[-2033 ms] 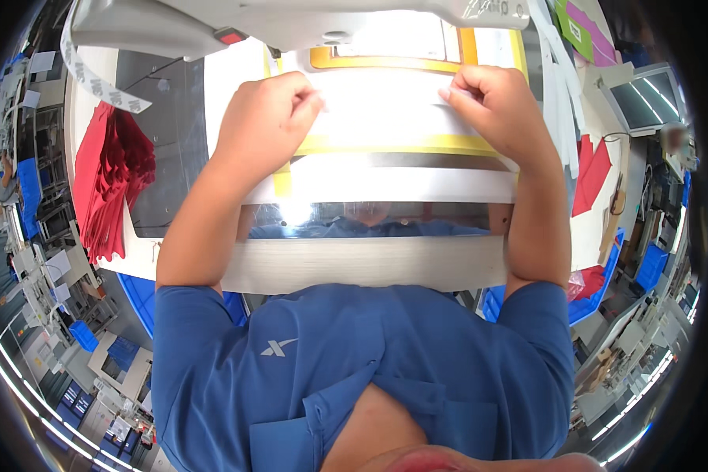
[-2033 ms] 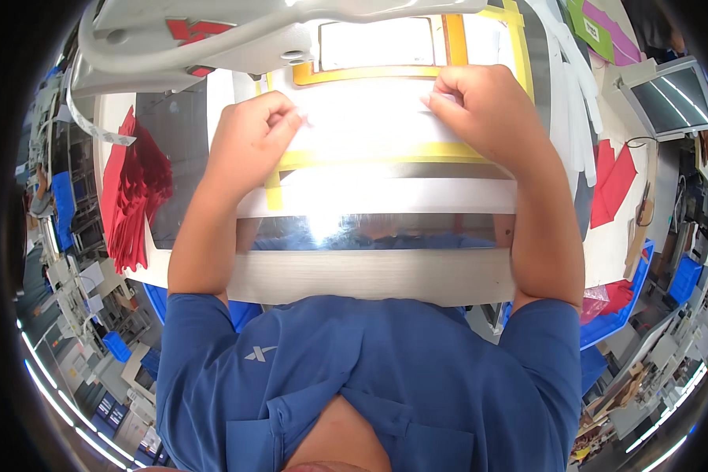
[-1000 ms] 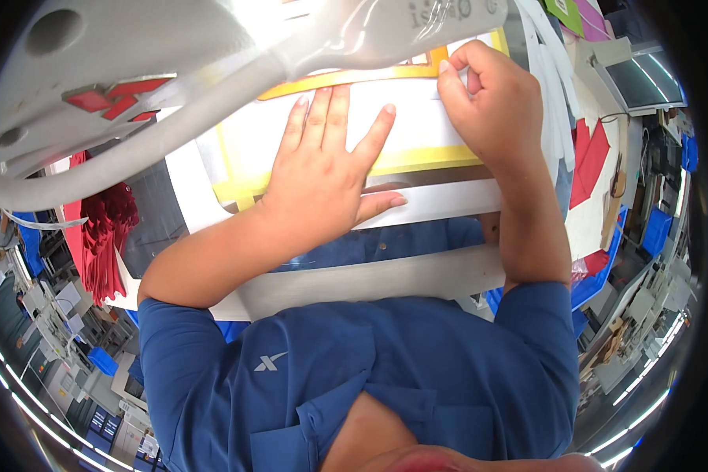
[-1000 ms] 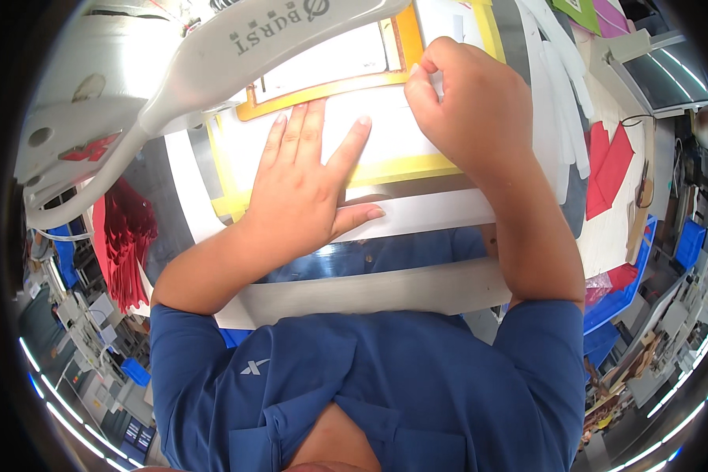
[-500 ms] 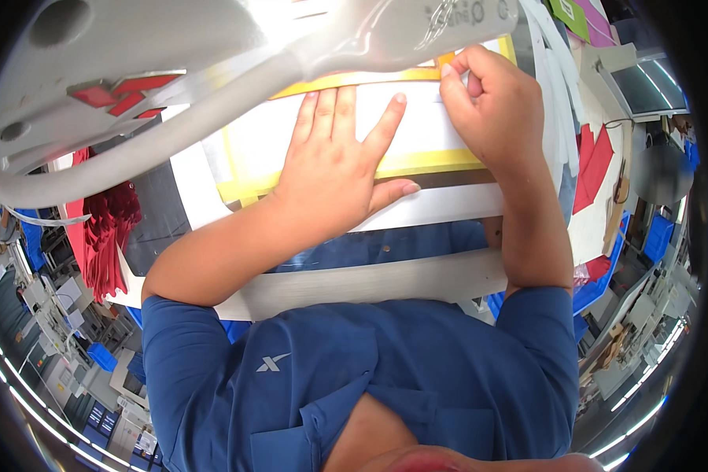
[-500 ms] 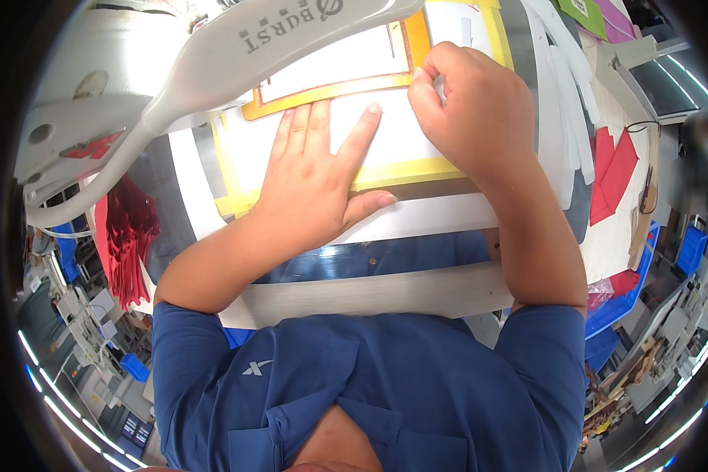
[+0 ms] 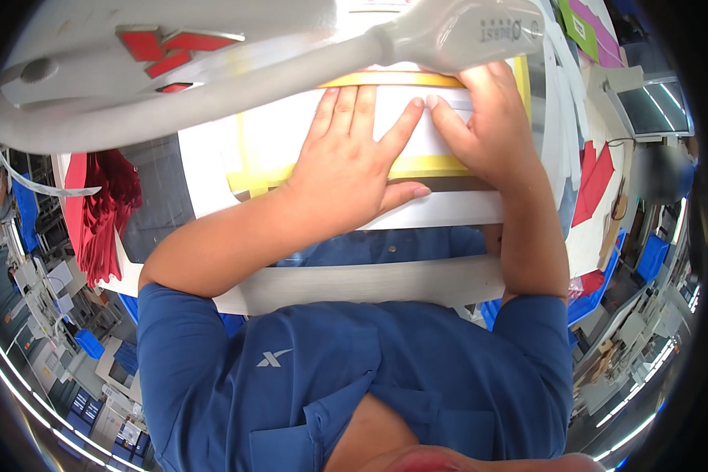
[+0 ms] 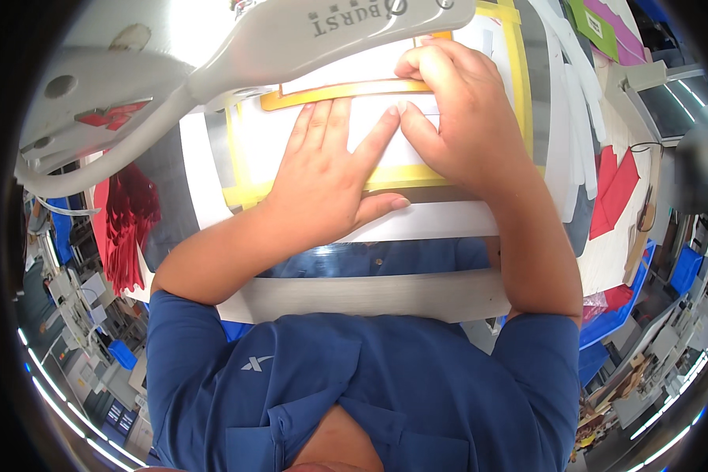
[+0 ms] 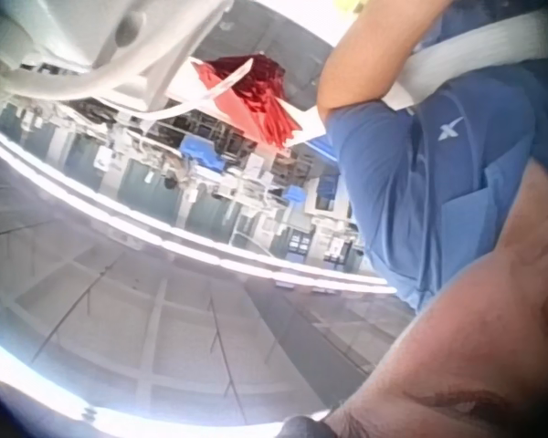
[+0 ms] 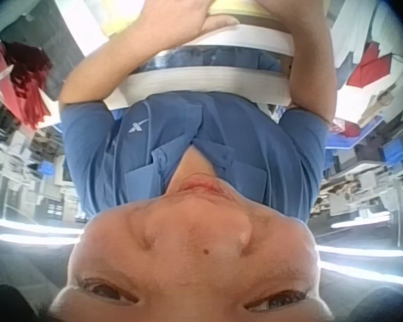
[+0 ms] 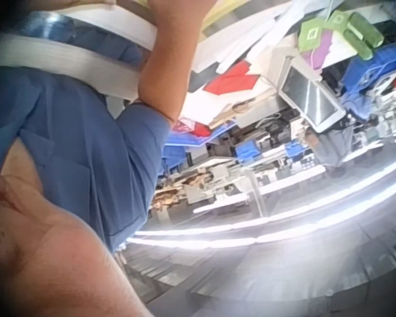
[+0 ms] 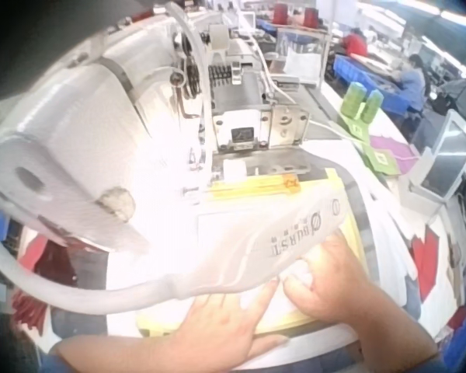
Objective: Operating an industrial sewing machine to assemble red leather components.
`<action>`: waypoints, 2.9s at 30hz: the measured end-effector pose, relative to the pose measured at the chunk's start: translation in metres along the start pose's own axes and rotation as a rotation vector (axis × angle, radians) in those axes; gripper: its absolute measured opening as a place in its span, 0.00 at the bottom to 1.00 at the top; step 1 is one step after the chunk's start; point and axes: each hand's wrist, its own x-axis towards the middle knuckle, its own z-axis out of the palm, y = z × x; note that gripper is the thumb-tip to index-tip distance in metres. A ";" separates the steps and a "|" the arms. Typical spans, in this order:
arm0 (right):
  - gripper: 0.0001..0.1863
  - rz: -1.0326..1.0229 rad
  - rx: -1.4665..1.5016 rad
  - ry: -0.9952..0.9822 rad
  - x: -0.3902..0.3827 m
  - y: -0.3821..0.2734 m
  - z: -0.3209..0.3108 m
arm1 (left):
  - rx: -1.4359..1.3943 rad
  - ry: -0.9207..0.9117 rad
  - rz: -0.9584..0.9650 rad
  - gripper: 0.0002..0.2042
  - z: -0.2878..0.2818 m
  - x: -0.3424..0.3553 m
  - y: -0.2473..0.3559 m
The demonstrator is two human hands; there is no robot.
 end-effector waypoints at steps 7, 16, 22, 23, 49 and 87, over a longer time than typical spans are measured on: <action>0.13 -0.044 -0.126 -0.093 0.009 0.000 0.000 | 0.007 0.026 -0.011 0.45 0.001 0.001 0.000; 0.12 -0.183 -0.102 -0.168 0.017 0.002 0.000 | 0.102 0.054 -0.106 0.43 -0.011 -0.046 -0.017; 0.13 -0.275 0.008 -0.346 0.054 -0.019 0.024 | 0.059 0.098 -0.203 0.38 -0.031 -0.101 -0.033; 0.13 -0.262 0.021 -0.424 0.062 -0.026 0.028 | 0.048 0.139 -0.266 0.35 -0.036 -0.111 -0.035; 0.18 0.008 0.096 -0.246 -0.013 -0.045 0.008 | 0.341 0.553 -0.945 0.11 -0.176 -0.313 -0.187; 0.22 -0.334 -0.318 -0.369 0.011 -0.120 0.086 | 0.579 0.349 0.031 0.16 -0.056 -0.124 -0.116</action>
